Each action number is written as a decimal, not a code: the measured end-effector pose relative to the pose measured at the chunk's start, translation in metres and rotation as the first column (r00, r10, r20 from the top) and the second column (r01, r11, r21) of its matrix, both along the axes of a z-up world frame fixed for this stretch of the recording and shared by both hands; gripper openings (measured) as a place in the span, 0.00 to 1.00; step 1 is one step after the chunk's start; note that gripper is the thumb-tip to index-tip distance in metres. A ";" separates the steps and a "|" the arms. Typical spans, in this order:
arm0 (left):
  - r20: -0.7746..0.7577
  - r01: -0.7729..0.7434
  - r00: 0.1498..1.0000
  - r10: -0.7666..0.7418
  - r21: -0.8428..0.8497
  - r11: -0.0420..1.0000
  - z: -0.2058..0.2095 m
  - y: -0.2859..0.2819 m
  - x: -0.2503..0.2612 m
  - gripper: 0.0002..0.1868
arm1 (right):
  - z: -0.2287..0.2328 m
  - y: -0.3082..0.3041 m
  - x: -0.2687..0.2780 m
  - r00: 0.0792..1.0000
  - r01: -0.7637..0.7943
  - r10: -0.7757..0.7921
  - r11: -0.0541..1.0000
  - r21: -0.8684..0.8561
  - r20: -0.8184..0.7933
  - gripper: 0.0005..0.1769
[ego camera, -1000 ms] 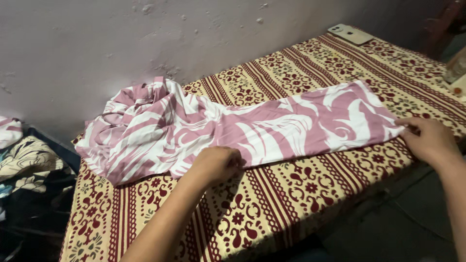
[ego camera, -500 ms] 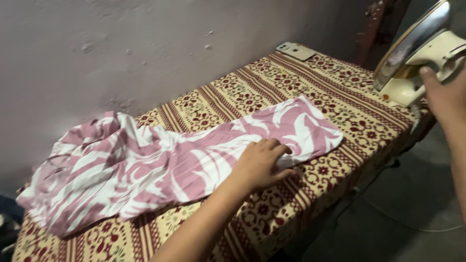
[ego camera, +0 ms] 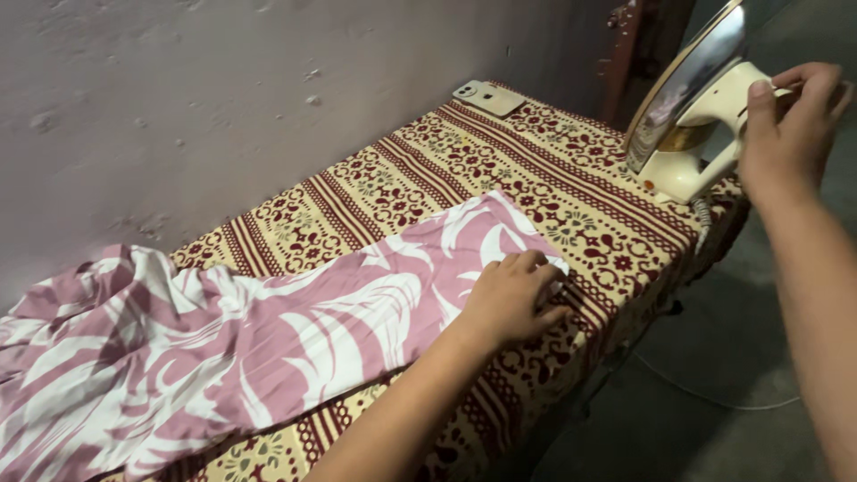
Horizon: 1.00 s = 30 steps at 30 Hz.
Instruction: The person irons a blue floral dress and then a pink and white patterned dress on a patterned ironing board. They smooth the fabric with their hands, use an electric iron to press the garments, and fold the pink dress after ironing.
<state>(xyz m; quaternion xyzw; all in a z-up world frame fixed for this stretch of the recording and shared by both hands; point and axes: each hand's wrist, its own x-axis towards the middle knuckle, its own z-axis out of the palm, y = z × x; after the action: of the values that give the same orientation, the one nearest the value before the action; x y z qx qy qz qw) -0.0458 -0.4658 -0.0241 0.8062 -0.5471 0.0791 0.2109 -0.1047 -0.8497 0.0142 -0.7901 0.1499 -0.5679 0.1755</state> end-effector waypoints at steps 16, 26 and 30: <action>-0.121 0.125 0.979 -0.166 -0.287 0.950 -0.010 0.030 -0.015 0.30 | -0.033 0.008 0.046 0.941 -0.321 0.207 0.799 0.509 0.268 0.31; 0.044 -0.181 0.963 0.267 -0.629 0.756 0.028 0.196 0.024 0.13 | 0.088 0.168 0.049 0.731 -0.008 0.008 1.000 0.003 -0.683 0.41; -0.244 -0.512 0.833 0.496 -0.679 0.526 0.028 0.269 0.046 0.12 | 0.098 0.291 0.069 0.523 -0.289 0.207 0.956 0.056 -0.827 0.44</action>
<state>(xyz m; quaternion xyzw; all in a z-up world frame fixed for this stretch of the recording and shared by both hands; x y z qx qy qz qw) 0.0004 -0.1969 0.0041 0.7801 -0.2120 0.3363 0.4831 -0.0358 -0.5587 0.1122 -0.9830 0.0751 -0.1074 0.1289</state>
